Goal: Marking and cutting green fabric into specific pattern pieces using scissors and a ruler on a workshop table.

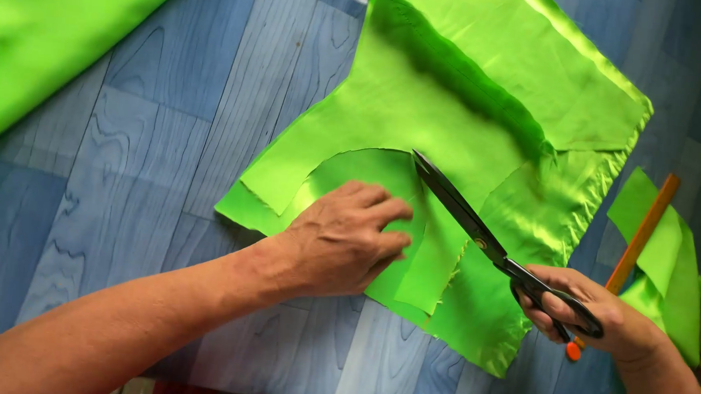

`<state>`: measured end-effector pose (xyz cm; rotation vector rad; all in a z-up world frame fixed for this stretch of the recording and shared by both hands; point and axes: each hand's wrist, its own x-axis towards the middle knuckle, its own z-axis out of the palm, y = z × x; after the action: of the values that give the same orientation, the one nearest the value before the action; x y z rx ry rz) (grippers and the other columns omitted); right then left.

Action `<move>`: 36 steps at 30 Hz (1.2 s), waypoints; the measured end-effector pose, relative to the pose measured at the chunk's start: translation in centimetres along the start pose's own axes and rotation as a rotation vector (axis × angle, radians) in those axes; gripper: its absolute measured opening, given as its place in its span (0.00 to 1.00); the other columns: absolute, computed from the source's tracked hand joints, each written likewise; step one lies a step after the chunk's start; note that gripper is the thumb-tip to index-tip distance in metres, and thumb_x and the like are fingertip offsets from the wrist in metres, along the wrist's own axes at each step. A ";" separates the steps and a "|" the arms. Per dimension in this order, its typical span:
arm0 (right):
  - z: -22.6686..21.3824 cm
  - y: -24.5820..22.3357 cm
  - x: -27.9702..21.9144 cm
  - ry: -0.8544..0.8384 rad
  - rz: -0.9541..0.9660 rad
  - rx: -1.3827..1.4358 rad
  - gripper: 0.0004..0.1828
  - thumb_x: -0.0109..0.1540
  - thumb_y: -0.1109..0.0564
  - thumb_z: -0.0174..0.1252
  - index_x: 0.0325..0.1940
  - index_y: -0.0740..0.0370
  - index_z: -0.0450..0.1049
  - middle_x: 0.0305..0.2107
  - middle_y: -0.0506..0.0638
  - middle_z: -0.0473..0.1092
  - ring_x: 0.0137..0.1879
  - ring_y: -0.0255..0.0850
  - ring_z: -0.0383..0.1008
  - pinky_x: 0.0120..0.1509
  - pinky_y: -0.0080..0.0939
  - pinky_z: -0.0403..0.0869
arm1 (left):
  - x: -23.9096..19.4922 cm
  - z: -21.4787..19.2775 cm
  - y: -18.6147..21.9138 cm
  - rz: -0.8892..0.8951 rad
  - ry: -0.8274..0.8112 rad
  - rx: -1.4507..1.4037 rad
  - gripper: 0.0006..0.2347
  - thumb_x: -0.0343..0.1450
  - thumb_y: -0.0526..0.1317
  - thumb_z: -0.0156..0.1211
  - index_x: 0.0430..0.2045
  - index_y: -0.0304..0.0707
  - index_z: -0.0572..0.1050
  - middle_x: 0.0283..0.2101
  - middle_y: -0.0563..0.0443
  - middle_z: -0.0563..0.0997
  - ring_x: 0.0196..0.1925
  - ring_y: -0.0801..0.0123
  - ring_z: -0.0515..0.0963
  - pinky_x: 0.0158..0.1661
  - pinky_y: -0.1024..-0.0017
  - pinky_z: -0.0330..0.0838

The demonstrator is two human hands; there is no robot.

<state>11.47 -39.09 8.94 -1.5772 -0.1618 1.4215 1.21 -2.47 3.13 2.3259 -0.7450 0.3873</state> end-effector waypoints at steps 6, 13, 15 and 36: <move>-6.6 -0.2 -0.6 -0.052 0.072 -0.108 0.29 0.59 0.43 0.63 0.47 0.76 0.79 0.21 0.55 0.67 0.23 0.41 0.64 0.23 0.40 0.64 | 1.1 3.3 1.5 -0.187 0.094 0.364 0.09 0.67 0.39 0.60 0.35 0.34 0.79 0.51 0.40 0.75 0.49 0.47 0.74 0.51 0.52 0.68; -11.9 -3.3 3.3 -0.226 0.106 -0.170 0.32 0.57 0.43 0.67 0.47 0.79 0.80 0.20 0.54 0.70 0.21 0.39 0.65 0.22 0.40 0.65 | -0.1 5.8 1.5 -0.338 0.101 0.363 0.27 0.64 0.57 0.66 0.52 0.40 0.76 0.62 0.42 0.73 0.62 0.46 0.73 0.63 0.46 0.62; -11.4 -5.4 4.9 -0.301 0.079 -0.280 0.31 0.57 0.38 0.66 0.36 0.74 0.78 0.17 0.51 0.68 0.19 0.37 0.60 0.20 0.38 0.62 | -0.1 5.4 1.6 -0.320 0.123 0.362 0.26 0.65 0.56 0.67 0.51 0.38 0.77 0.61 0.41 0.73 0.62 0.45 0.72 0.63 0.47 0.63; -22.8 -4.8 10.6 -0.385 -0.054 -0.804 0.29 0.52 0.31 0.68 0.20 0.61 0.81 0.08 0.42 0.70 0.08 0.32 0.69 0.10 0.32 0.71 | 0.1 4.7 1.9 -0.330 0.121 0.367 0.25 0.63 0.52 0.68 0.50 0.38 0.78 0.61 0.42 0.73 0.61 0.47 0.73 0.63 0.47 0.62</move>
<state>35.78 -42.24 1.55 -1.8629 -1.1084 1.7121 0.53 -6.82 0.60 2.6790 -0.2358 0.5439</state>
